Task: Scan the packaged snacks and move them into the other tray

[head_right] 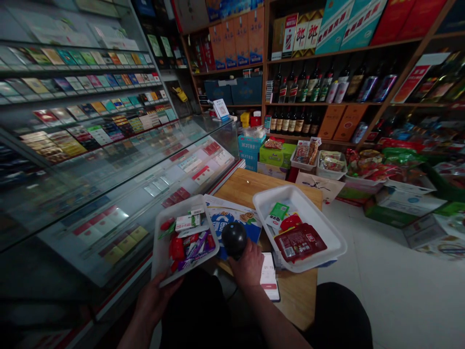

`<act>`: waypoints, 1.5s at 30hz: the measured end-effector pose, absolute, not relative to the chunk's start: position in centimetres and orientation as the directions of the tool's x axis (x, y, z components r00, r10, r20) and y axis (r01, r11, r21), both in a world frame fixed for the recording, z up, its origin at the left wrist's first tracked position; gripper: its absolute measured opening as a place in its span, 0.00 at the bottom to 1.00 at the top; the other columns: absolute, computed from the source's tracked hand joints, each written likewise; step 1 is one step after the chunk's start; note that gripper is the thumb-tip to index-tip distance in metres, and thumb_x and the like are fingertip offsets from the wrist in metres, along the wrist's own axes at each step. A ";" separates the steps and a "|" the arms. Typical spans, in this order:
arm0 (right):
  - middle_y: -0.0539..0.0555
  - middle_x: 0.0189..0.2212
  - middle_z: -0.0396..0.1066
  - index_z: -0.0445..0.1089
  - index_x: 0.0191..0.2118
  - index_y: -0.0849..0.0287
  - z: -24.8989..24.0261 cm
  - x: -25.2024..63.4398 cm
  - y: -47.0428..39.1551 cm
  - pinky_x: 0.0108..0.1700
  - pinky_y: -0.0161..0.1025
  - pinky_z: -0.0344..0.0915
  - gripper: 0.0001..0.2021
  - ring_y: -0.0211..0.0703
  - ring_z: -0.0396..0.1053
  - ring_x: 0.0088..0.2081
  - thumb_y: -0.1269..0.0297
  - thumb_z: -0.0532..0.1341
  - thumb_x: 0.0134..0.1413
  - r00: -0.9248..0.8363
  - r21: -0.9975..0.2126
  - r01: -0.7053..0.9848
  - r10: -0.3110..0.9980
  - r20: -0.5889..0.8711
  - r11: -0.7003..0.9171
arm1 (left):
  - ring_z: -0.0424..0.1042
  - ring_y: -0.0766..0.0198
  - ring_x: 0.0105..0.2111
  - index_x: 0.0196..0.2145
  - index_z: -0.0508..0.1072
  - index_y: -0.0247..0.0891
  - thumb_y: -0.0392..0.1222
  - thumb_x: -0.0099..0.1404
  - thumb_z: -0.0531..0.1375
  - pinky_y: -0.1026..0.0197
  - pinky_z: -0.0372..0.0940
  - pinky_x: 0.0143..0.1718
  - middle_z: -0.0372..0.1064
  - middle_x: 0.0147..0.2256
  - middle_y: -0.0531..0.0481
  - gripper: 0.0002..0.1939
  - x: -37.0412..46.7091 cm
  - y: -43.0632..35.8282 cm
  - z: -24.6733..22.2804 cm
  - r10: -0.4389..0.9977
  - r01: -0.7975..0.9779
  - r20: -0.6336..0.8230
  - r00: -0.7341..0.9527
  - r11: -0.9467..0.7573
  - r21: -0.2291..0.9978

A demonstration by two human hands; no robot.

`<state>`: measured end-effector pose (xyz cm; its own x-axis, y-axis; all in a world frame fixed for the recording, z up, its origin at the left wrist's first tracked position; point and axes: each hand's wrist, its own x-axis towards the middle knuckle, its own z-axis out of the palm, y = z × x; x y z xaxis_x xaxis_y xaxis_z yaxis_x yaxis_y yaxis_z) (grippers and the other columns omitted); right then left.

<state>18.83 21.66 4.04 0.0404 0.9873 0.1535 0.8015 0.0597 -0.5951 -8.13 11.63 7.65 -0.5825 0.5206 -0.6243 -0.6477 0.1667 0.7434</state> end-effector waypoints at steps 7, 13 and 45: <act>0.65 0.50 0.73 0.65 0.61 0.63 3.8 19.7 24.2 0.54 0.52 0.62 0.38 0.64 0.69 0.53 0.55 0.70 0.42 0.003 -0.607 0.789 0.987 0.163 0.098 | 0.80 0.55 0.36 0.41 0.74 0.32 0.27 0.62 0.59 0.43 0.77 0.45 0.78 0.37 0.44 0.09 -7.2 11.8 7.9 0.498 -0.651 -0.626 -0.601 0.149 0.744; 0.65 0.52 0.72 0.63 0.62 0.62 3.6 19.7 24.9 0.55 0.52 0.63 0.39 0.64 0.68 0.54 0.55 0.70 0.43 0.001 -0.616 0.783 0.990 0.138 0.085 | 0.81 0.53 0.39 0.41 0.75 0.32 0.28 0.63 0.60 0.39 0.76 0.49 0.78 0.39 0.45 0.08 -6.4 12.6 8.0 0.472 -0.650 -0.623 -0.623 0.130 0.749; 0.64 0.61 0.65 0.49 0.71 0.56 0.9 21.3 22.0 0.60 0.59 0.66 0.42 0.62 0.65 0.61 0.65 0.65 0.51 -0.067 -0.770 0.608 0.980 0.190 0.191 | 0.78 0.45 0.50 0.67 0.62 0.46 0.46 0.69 0.58 0.41 0.71 0.55 0.70 0.59 0.39 0.30 -3.1 12.1 10.0 0.455 -0.709 -0.766 -0.455 0.335 0.620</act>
<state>21.28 22.03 0.92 -0.0671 0.9795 0.1899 0.6084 0.1910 -0.7703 -3.09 12.06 10.02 -0.4550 0.4548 -0.7656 -0.7093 0.3347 0.6204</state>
